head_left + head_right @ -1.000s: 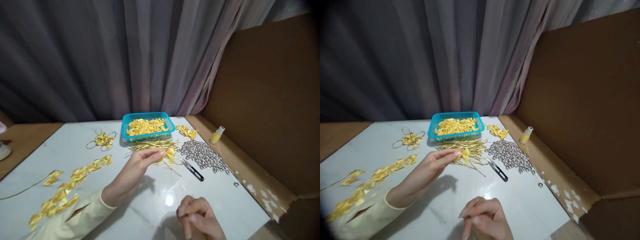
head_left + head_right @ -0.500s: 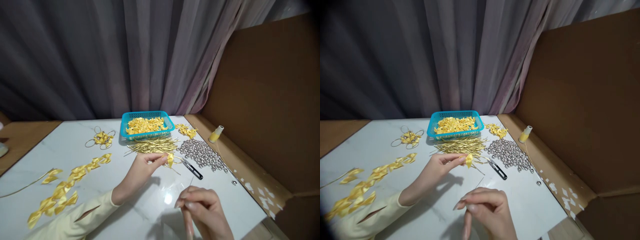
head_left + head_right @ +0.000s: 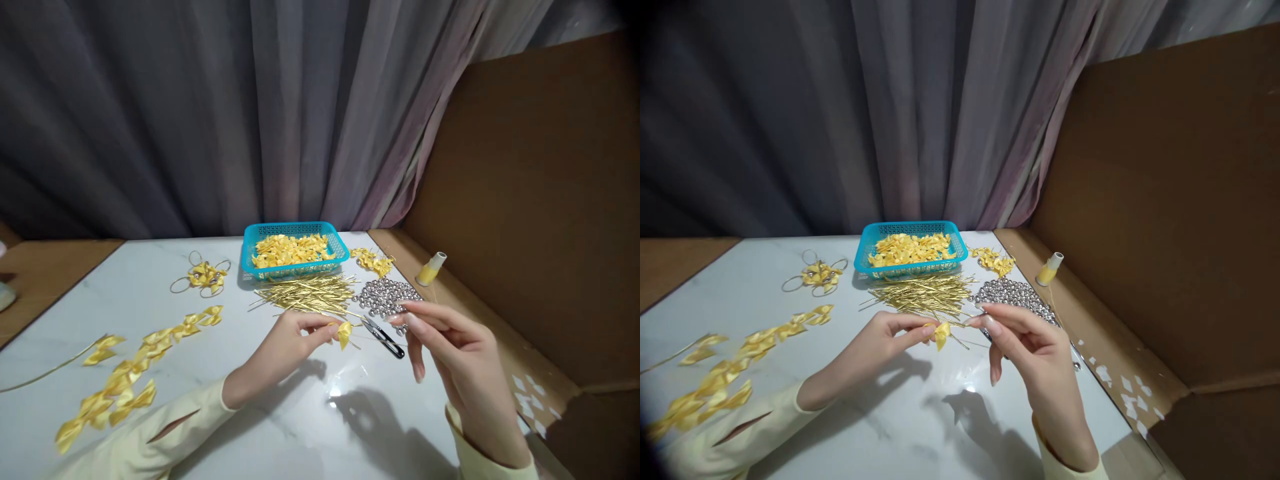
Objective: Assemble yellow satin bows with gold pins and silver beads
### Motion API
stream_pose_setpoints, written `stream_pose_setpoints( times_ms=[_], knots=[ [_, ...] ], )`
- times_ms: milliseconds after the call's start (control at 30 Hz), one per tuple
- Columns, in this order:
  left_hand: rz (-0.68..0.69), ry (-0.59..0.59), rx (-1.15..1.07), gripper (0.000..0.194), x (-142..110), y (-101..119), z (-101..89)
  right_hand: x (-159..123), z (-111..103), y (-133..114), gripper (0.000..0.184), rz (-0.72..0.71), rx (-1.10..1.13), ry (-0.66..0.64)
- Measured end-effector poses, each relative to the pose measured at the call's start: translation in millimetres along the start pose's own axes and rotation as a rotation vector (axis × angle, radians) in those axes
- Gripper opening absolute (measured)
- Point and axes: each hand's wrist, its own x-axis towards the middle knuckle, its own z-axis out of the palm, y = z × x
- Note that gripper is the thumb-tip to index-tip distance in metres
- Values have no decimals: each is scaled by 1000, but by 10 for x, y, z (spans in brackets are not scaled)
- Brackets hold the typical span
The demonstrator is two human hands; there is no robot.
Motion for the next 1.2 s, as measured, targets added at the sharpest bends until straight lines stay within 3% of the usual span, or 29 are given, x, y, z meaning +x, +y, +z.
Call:
stream_pose_setpoints(
  times_ms=[100, 200, 300, 367, 433, 533, 633, 733, 900, 1200],
  knots=[
    [-19, 7, -118, 21, 17, -13, 2, -99, 36, -13, 14, 6, 58, -46],
    [-50, 43, -257, 18, 37, 6, -17, -244, 130, 48, 9, 151, 76, -250],
    [-65, 52, -317, 17, 39, 56, -63, -300, 172, 167, 12, 256, -96, -519],
    [-62, 60, -329, 16, 25, 102, -102, -254, 123, 249, 13, 235, -229, -568],
    [-48, 82, -315, 13, 2, 152, -142, -149, 18, 308, 14, 224, -246, -522],
    [-39, 68, -282, 13, -32, 213, -200, 64, -159, 333, 13, 248, -47, -399],
    [-67, -47, -259, 14, -48, 225, -244, 278, -257, 294, 18, 216, 95, -230],
    [-112, -174, -236, 13, -50, 195, -260, 455, -274, 229, 20, 181, 223, -159],
    [-128, -310, -175, 13, -64, 161, -254, 652, -251, 153, 21, 206, 485, -167],
    [-116, -453, -63, 16, -98, 155, -216, 817, -57, 112, 18, 250, 508, -225]
  ],
)
